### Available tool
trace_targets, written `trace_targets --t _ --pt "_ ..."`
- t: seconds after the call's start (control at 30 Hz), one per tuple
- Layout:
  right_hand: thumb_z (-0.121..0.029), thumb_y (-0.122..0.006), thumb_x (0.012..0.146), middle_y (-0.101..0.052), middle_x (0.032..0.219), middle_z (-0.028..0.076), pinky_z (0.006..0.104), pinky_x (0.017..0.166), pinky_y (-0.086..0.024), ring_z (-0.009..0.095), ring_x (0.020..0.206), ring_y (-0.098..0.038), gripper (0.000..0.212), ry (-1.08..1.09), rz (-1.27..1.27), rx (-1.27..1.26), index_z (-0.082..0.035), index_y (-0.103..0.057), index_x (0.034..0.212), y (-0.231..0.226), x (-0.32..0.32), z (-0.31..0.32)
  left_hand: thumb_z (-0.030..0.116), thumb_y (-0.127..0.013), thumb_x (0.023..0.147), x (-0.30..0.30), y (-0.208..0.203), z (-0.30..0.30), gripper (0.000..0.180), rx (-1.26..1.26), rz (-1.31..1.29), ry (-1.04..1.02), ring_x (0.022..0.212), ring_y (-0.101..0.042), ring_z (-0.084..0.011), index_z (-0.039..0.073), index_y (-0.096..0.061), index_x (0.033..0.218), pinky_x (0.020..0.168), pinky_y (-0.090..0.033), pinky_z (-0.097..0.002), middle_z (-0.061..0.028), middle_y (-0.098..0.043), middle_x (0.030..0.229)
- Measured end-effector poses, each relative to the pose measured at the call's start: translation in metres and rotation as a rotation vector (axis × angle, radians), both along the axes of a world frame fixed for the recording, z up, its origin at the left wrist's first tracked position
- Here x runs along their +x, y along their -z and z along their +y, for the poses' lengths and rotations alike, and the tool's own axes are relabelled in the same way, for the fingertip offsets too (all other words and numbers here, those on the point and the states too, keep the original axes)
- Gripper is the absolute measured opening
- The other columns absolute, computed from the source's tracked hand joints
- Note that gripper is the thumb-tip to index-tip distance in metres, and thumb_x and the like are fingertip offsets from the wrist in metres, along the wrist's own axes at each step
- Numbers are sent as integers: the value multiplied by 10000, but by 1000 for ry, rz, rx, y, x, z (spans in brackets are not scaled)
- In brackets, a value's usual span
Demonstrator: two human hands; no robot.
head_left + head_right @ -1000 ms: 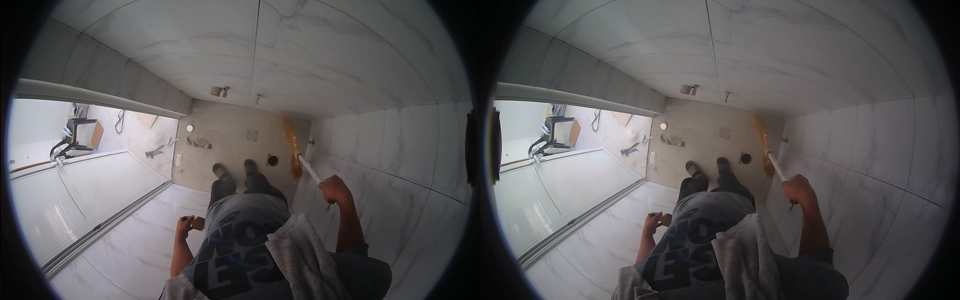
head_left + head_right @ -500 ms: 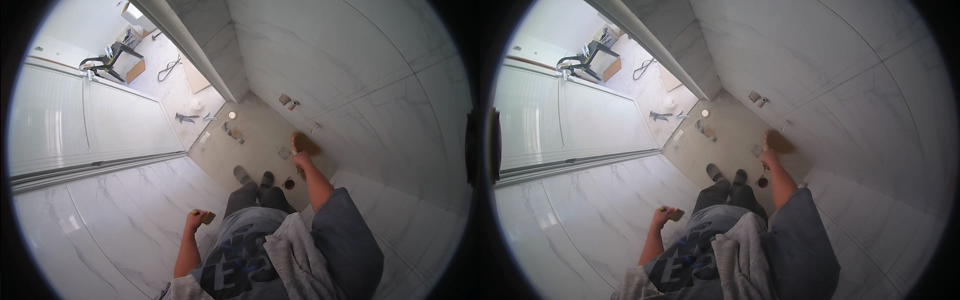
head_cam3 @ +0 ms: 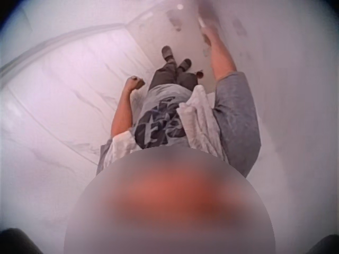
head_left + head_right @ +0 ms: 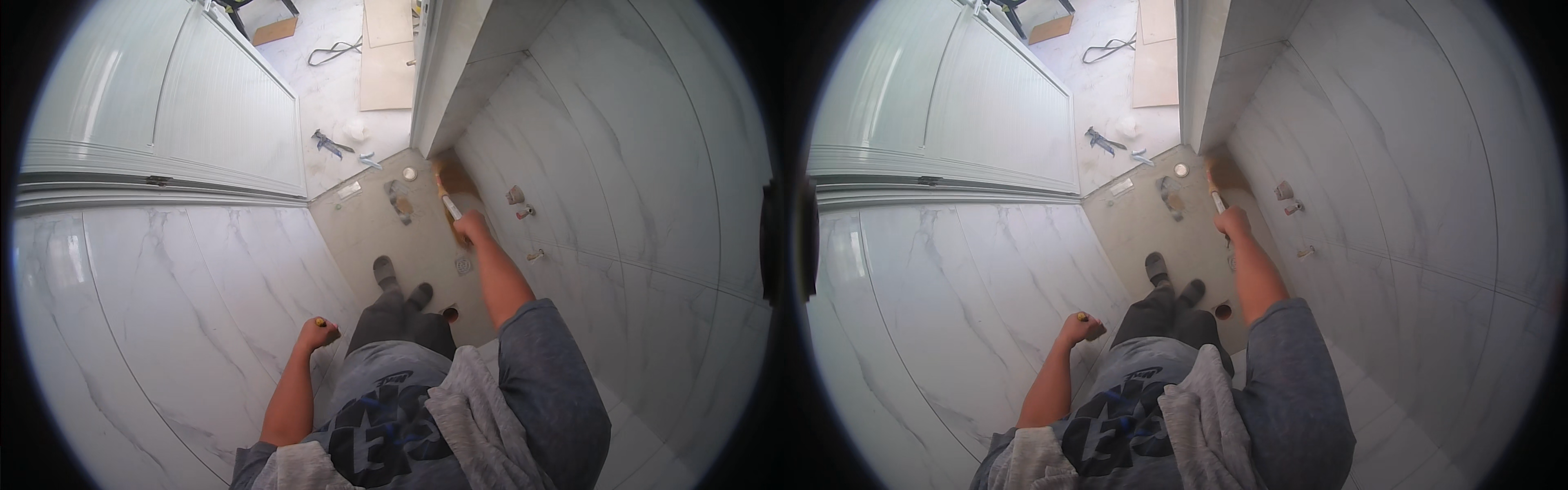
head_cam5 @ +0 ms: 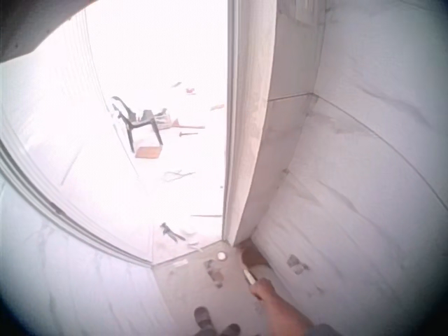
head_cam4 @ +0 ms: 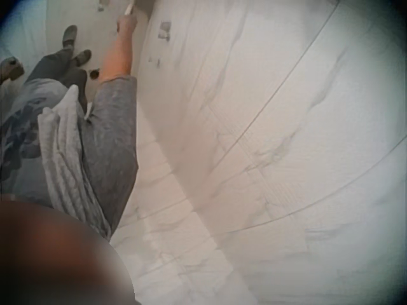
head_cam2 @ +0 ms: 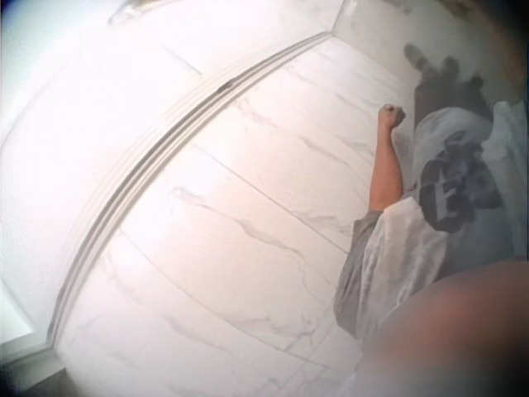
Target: The person sweeps the floor with a broom in a room under renovation, moving from a tiled area into a bathroom. They sweep debris toward the drain and then reach into the drain opening with their hand.
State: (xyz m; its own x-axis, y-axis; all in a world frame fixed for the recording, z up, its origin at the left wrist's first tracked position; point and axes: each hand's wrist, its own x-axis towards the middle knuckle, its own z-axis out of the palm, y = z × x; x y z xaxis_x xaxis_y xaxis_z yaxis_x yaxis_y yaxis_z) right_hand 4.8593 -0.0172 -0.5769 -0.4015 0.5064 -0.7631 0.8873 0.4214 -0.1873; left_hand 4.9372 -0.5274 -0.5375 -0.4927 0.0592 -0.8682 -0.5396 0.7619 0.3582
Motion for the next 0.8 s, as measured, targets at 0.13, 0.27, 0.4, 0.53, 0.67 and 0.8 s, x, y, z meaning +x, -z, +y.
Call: trace_targets --t 0.13,0.27,0.4,0.53,0.67,0.8 --pt "-97 -618 780 -687 1067 233 379 825 -556 323 989 -690 342 -250 -59 4 42 -681 1086 -9 -1 -11 301 -691 786 -28 1 7 320 -3 106 89 680 -660 -216 -18 -672 804 645 -519 -348 -142 -688 732" --pt "-84 -628 764 -690 1057 228 382 823 -556 322 979 -692 327 -407 -69 48 30 -697 1063 -29 11 -33 308 -680 787 -36 -8 14 333 -2 136 59 693 -656 -220 -24 -665 802 662 -517 -347 -150 -687 740" --pt "-101 -637 764 -695 1041 224 390 808 -559 332 954 -696 319 -345 -68 5 27 -702 1049 -66 32 -38 297 -694 789 -21 -18 13 319 -47 136 -1 703 -660 -220 -20 -667 821 675 -522 -347 -146 -694 746" --pt "-153 -654 772 -697 996 235 405 796 -562 363 911 -696 318 -416 -81 -3 37 -698 1023 -117 81 -6 277 -721 810 22 -17 17 291 -34 185 -157 704 -651 -187 -8 -666 828 674 -519 -338 -118 -701 771" --pt "-191 -644 770 -688 924 264 455 796 -549 400 898 -682 316 -623 -81 91 48 -696 970 -176 154 37 267 -738 806 90 -7 27 289 36 287 -405 693 -622 -156 -12 -665 830 669 -510 -326 -93 -690 765" --pt "-212 -593 787 -666 886 295 456 803 -542 418 886 -670 335 -627 -107 49 69 -687 944 -234 215 57 279 -736 803 152 12 29 300 -73 222 -461 703 -639 -182 -12 -671 837 671 -511 -339 -117 -698 789"
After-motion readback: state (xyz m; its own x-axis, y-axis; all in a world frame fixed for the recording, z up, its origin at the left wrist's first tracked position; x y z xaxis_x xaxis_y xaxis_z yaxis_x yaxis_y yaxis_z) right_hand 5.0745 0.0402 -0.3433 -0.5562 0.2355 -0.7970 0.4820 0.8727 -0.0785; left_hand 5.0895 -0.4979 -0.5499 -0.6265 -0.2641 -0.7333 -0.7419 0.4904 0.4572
